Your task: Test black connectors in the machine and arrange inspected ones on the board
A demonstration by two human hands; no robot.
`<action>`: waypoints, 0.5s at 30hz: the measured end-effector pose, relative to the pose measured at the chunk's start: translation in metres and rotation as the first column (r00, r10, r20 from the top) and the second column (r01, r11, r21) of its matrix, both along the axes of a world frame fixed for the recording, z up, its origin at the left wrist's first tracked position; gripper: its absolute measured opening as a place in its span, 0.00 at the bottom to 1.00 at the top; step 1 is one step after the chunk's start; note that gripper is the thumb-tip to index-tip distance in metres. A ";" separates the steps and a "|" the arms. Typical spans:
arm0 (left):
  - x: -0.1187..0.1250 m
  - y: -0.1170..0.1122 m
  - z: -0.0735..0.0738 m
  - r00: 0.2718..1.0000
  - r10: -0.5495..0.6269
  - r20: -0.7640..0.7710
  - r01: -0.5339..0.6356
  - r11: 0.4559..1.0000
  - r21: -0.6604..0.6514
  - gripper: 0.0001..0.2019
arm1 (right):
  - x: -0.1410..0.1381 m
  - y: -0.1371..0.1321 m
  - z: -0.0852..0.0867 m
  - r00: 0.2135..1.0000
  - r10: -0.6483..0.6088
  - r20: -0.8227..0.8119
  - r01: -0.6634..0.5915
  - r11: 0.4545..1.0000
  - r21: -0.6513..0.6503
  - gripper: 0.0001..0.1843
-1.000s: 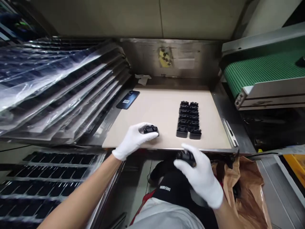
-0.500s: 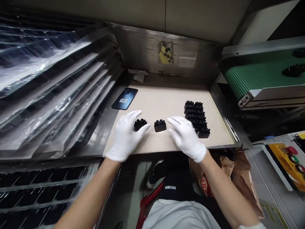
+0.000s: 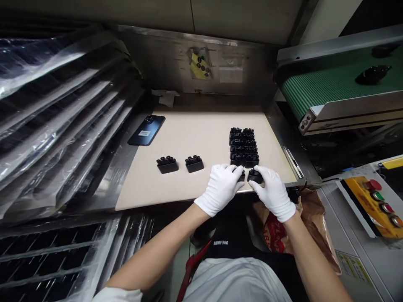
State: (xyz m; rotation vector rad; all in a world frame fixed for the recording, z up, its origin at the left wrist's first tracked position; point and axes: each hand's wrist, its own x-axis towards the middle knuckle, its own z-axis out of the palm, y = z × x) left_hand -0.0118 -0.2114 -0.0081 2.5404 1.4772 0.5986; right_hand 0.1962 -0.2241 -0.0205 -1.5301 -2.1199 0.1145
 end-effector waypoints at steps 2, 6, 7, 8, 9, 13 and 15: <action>-0.002 -0.001 -0.003 0.988 0.039 0.148 -0.021 0.993 -0.116 0.24 | -0.002 -0.002 -0.004 0.979 -0.041 -0.201 0.028 0.997 -0.069 0.23; -0.005 -0.008 0.012 0.727 0.318 0.608 0.004 0.884 -0.468 0.26 | 0.008 -0.015 0.009 0.751 -0.212 -0.625 0.042 0.960 -0.275 0.26; -0.005 -0.014 0.020 0.588 0.409 0.698 0.094 0.823 -0.561 0.24 | 0.016 -0.024 0.015 0.641 -0.252 -0.725 0.022 0.950 -0.311 0.26; -0.004 -0.023 0.028 0.422 0.503 0.754 0.218 0.751 -0.623 0.22 | 0.027 -0.036 0.019 0.506 -0.277 -0.817 -0.011 0.945 -0.326 0.25; 0.000 -0.035 0.035 0.244 0.599 0.763 0.354 0.677 -0.645 0.20 | 0.039 -0.051 0.022 0.342 -0.291 -0.893 -0.052 0.943 -0.328 0.23; 0.044 -0.103 0.036 -0.112 0.915 0.389 0.761 0.330 -0.559 0.17 | 0.090 -0.138 -0.002 -0.378 -0.421 -0.824 -0.212 0.906 -0.366 0.18; 0.082 -0.137 0.018 0.029 0.981 0.194 0.844 0.080 -0.530 0.11 | 0.105 -0.191 -0.035 -0.544 -0.561 -0.624 -0.302 0.825 -0.478 0.17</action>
